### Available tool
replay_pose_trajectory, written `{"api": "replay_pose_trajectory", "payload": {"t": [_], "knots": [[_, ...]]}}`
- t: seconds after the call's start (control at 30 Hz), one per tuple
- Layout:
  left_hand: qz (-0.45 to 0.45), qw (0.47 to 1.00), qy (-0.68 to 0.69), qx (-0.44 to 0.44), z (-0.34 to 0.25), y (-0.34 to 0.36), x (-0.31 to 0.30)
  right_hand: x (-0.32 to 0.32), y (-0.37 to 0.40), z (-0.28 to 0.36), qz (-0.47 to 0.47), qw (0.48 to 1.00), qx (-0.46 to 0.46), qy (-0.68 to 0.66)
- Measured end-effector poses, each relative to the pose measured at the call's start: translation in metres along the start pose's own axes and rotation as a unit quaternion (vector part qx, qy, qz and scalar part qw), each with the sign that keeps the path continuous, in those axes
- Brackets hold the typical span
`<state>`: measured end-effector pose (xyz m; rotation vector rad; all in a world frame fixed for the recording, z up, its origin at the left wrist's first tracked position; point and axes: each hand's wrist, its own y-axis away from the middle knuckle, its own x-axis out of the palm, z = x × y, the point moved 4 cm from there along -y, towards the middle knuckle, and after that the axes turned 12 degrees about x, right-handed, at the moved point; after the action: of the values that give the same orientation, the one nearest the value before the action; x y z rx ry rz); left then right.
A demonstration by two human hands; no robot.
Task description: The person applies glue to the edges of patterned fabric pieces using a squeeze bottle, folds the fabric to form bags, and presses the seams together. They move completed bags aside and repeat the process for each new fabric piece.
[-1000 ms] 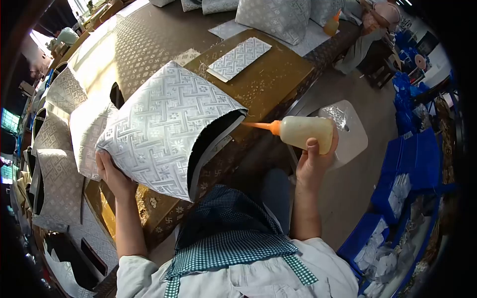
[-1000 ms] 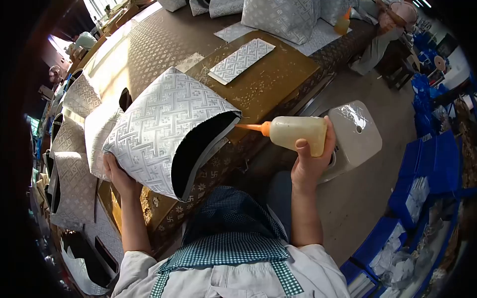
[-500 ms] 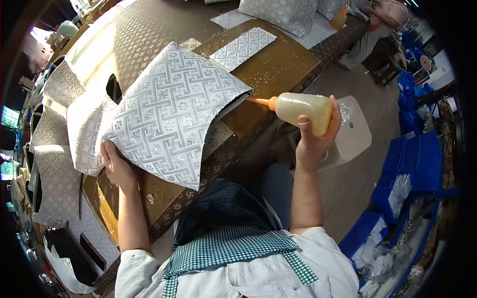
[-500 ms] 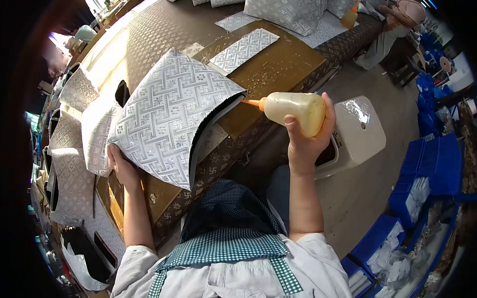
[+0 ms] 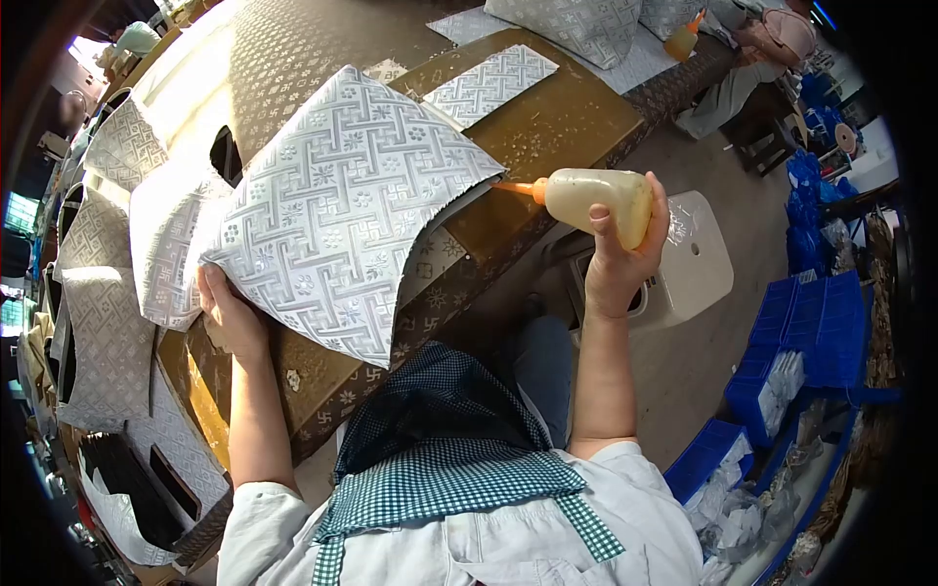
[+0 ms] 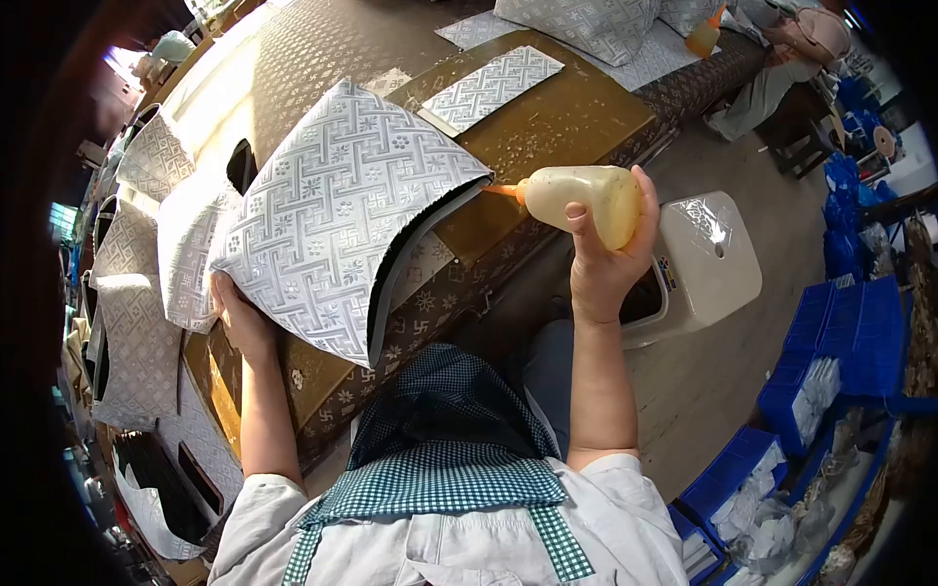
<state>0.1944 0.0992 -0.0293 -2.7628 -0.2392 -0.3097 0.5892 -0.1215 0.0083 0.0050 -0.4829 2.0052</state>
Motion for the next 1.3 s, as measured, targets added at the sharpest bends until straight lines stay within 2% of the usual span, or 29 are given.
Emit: {"api": "replay_pose_trajectory", "payload": {"t": [0.2, 0.43, 0.57, 0.8, 0.9, 1.03, 1.13, 1.3], "knots": [[0.044, 0.998, -0.016, 0.036, 0.001, -0.001, -0.003, 0.002, -0.001, -0.002, -0.011, 1.0, -0.009, -0.002], [0.039, 0.998, -0.02, 0.038, 0.004, -0.002, -0.005, 0.003, -0.003, -0.004, -0.04, 0.998, -0.021, 0.046], [0.035, 0.998, -0.04, 0.044, -0.001, 0.0, 0.0, 0.013, -0.013, 0.012, -0.006, 0.982, -0.071, 0.176], [0.048, 0.997, -0.043, 0.037, 0.003, -0.004, -0.004, 0.039, -0.022, 0.038, 0.067, 0.942, -0.144, 0.297], [-0.015, 0.991, -0.12, 0.056, -0.006, 0.002, 0.002, 0.037, -0.016, 0.045, 0.044, 0.943, -0.149, 0.295], [-0.009, 0.994, -0.097, 0.043, -0.008, 0.003, 0.005, 0.024, -0.018, 0.037, 0.085, 0.993, -0.027, 0.075], [0.005, 0.995, -0.086, 0.044, -0.007, 0.002, 0.004, 0.021, -0.014, 0.037, 0.086, 0.995, -0.011, 0.05], [0.022, 0.997, -0.069, 0.037, -0.006, 0.002, 0.003, 0.009, -0.011, 0.013, 0.008, 0.997, -0.027, 0.066]]}}
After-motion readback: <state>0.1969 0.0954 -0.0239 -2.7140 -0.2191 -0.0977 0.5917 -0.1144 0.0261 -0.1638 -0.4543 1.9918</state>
